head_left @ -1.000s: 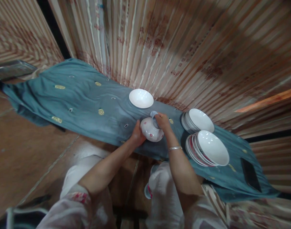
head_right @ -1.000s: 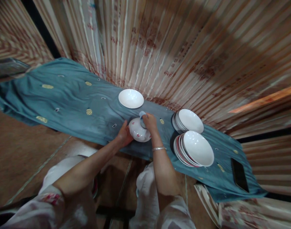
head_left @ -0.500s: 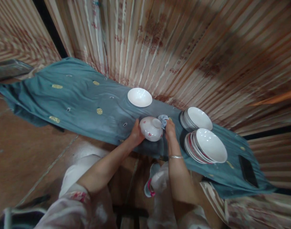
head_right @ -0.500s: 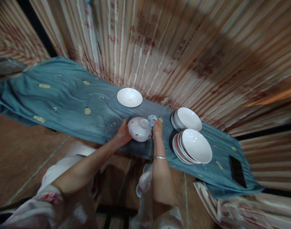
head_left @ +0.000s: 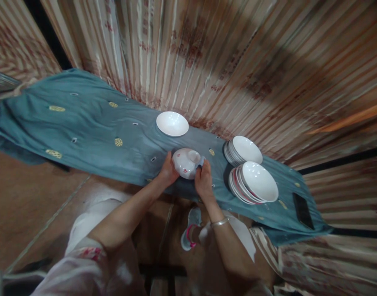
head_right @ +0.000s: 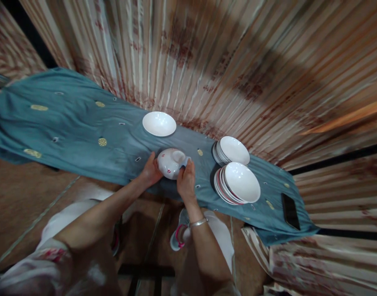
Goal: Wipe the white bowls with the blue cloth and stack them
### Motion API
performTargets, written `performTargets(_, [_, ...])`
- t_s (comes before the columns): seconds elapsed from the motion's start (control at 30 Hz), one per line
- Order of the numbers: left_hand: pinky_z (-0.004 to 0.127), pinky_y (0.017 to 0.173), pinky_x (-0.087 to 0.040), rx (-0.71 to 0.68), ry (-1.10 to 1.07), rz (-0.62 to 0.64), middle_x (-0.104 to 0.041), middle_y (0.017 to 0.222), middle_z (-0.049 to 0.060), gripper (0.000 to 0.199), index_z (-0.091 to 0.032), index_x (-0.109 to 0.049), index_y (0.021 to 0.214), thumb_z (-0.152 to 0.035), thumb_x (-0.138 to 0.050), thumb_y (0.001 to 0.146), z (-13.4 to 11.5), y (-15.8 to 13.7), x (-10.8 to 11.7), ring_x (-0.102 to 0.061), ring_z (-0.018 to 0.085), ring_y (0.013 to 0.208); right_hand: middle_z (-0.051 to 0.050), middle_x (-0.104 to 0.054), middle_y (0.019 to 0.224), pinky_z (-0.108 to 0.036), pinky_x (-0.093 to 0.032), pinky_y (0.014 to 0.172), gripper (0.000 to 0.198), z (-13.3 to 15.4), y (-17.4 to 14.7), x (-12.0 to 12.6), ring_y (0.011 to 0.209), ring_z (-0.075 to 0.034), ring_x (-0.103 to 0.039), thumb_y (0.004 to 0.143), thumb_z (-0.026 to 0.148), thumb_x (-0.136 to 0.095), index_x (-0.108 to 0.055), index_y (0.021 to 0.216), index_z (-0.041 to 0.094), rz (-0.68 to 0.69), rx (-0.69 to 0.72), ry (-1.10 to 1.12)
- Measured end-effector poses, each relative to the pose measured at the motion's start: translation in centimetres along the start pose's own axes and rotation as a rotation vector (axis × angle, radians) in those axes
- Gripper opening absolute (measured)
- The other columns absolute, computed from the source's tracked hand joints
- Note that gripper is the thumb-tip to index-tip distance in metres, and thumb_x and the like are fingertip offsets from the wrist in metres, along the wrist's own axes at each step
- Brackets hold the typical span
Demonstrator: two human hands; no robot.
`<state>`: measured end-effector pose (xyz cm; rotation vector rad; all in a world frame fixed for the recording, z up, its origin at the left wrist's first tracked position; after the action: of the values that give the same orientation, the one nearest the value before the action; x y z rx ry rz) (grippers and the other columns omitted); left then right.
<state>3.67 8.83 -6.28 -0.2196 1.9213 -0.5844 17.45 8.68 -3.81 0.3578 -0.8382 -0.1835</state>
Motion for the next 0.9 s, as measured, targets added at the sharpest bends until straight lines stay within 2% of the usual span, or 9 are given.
performTargets(0.1, [0.040,0.098,-0.052,-0.010,0.000,0.016,-0.077,0.106,0.014,0.063,-0.007,-0.054,0.141,-0.046,-0.023,0.103,-0.1,-0.1,-0.2,-0.071,0.029,0.106,-0.028,-0.038,0.155,-0.055,-0.032,0.118,0.059,0.5,-1.4,-0.7,0.149,-0.030,-0.030,0.097,0.028,-0.030,-0.032,0.150,0.003,0.026,0.026,-0.029])
performTargets(0.3, [0.042,0.098,-0.053,-0.026,0.035,0.022,-0.077,0.108,0.014,0.065,-0.007,-0.055,0.141,-0.048,-0.022,0.102,-0.2,0.1,-0.2,-0.070,0.030,0.107,-0.028,-0.017,0.163,-0.053,-0.030,0.120,0.067,3.3,-3.9,-1.3,0.155,-0.029,-0.012,0.098,0.020,-0.035,-0.011,0.158,0.003,0.054,0.163,-0.179])
performTargets(0.37, [0.040,0.097,-0.054,-0.023,0.040,0.012,-0.077,0.107,0.014,0.065,-0.007,-0.057,0.139,-0.048,-0.022,0.102,-0.1,0.2,0.0,-0.071,0.029,0.104,-0.028,-0.013,0.164,-0.056,-0.029,0.120,0.068,4.5,-4.8,-1.9,0.156,-0.032,-0.006,0.095,0.014,-0.037,-0.014,0.158,0.002,0.096,0.235,-0.234])
performTargets(0.43, [0.038,0.095,-0.055,-0.008,0.052,-0.001,-0.077,0.106,0.015,0.065,-0.006,-0.059,0.137,-0.048,-0.024,0.102,0.0,0.3,0.3,-0.072,0.028,0.100,-0.025,-0.017,0.164,-0.059,-0.028,0.119,0.067,5.7,-5.4,-2.8,0.156,-0.033,-0.003,0.092,0.009,-0.039,-0.023,0.157,0.005,0.150,0.309,-0.290])
performTargets(0.6, [0.033,0.091,-0.056,0.007,0.066,-0.033,-0.078,0.104,0.014,0.060,-0.006,-0.063,0.132,-0.048,-0.033,0.101,0.2,0.8,1.6,-0.074,0.025,0.091,-0.018,-0.033,0.161,-0.060,-0.027,0.119,0.058,7.2,-5.6,-4.2,0.155,-0.032,-0.010,0.093,0.006,-0.042,-0.046,0.150,0.019,0.251,0.418,-0.364])
performTargets(0.77, [0.035,0.094,-0.056,0.024,0.089,-0.019,-0.079,0.100,0.013,0.060,-0.008,-0.062,0.132,-0.049,-0.032,0.100,0.3,1.0,1.9,-0.074,0.026,0.095,-0.018,-0.038,0.159,-0.055,-0.031,0.119,0.052,7.6,-5.0,-3.5,0.155,-0.031,-0.014,0.095,0.007,-0.041,-0.052,0.145,0.017,0.265,0.480,-0.360])
performTargets(0.9, [0.039,0.095,-0.055,0.028,0.063,0.030,-0.078,0.104,0.014,0.061,-0.009,-0.060,0.135,-0.049,-0.030,0.100,0.4,0.9,1.2,-0.073,0.028,0.099,-0.016,-0.039,0.159,-0.054,-0.032,0.119,0.050,7.5,-5.1,-2.3,0.155,-0.028,-0.015,0.096,0.006,-0.040,-0.055,0.142,0.018,0.283,0.521,-0.334])
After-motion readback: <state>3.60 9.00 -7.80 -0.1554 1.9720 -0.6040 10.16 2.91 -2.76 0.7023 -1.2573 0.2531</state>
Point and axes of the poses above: each hand's wrist, its own y-axis towards the middle knuckle, its own x-axis out of the back of the hand, z = x × y, the point moved 9 cm from there along y, towards the middle knuckle
